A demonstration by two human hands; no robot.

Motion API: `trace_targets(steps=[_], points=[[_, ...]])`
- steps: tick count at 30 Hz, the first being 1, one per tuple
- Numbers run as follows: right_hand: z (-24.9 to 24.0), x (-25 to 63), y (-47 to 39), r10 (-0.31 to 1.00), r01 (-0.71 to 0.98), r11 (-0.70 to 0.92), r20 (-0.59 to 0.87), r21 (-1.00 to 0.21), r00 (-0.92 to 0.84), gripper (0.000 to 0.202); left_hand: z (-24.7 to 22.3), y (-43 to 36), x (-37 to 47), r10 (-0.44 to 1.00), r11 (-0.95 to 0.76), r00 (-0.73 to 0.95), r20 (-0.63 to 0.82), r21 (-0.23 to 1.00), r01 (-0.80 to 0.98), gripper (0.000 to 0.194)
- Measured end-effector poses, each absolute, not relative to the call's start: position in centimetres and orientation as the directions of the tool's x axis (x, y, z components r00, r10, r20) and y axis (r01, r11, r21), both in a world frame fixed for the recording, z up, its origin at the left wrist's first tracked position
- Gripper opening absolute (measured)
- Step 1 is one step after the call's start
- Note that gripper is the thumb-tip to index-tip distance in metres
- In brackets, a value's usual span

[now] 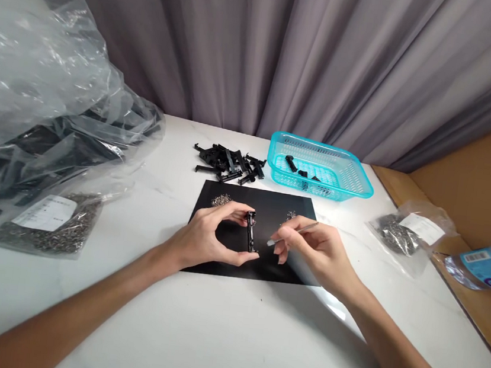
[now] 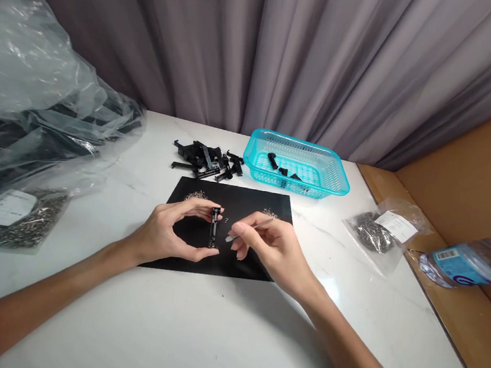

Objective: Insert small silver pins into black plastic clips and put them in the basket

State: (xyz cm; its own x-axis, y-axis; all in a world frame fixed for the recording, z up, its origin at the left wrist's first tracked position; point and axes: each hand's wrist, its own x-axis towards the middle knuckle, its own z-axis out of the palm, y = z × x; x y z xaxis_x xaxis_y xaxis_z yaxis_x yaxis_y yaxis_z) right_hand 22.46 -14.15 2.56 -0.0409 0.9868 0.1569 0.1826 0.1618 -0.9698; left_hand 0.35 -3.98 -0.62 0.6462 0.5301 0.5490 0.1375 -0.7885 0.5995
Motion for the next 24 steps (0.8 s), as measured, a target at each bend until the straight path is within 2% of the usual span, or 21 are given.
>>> trace_targets(steps=[4,11,24], points=[[2.8,22.0,-14.2,0.985,0.133,0.160,0.148,-0.978,-0.090,0.028,-0.7,-4.1,0.5,0.547,-0.777,0.632,0.549,0.614,0.139,0.067],[2.2,21.8,-14.3,0.981,0.126,0.136,0.116,-0.983,-0.153,0.027,-0.7,-4.5,0.6,0.554,-0.775,0.628,0.546,0.614,0.149,0.064],[1.6,21.4,-14.6,0.967,0.160,0.186,0.152,-0.969,-0.205,0.025,-1.0,-4.4,0.5,0.544,-0.791,0.633,0.550,0.588,0.169,0.058]])
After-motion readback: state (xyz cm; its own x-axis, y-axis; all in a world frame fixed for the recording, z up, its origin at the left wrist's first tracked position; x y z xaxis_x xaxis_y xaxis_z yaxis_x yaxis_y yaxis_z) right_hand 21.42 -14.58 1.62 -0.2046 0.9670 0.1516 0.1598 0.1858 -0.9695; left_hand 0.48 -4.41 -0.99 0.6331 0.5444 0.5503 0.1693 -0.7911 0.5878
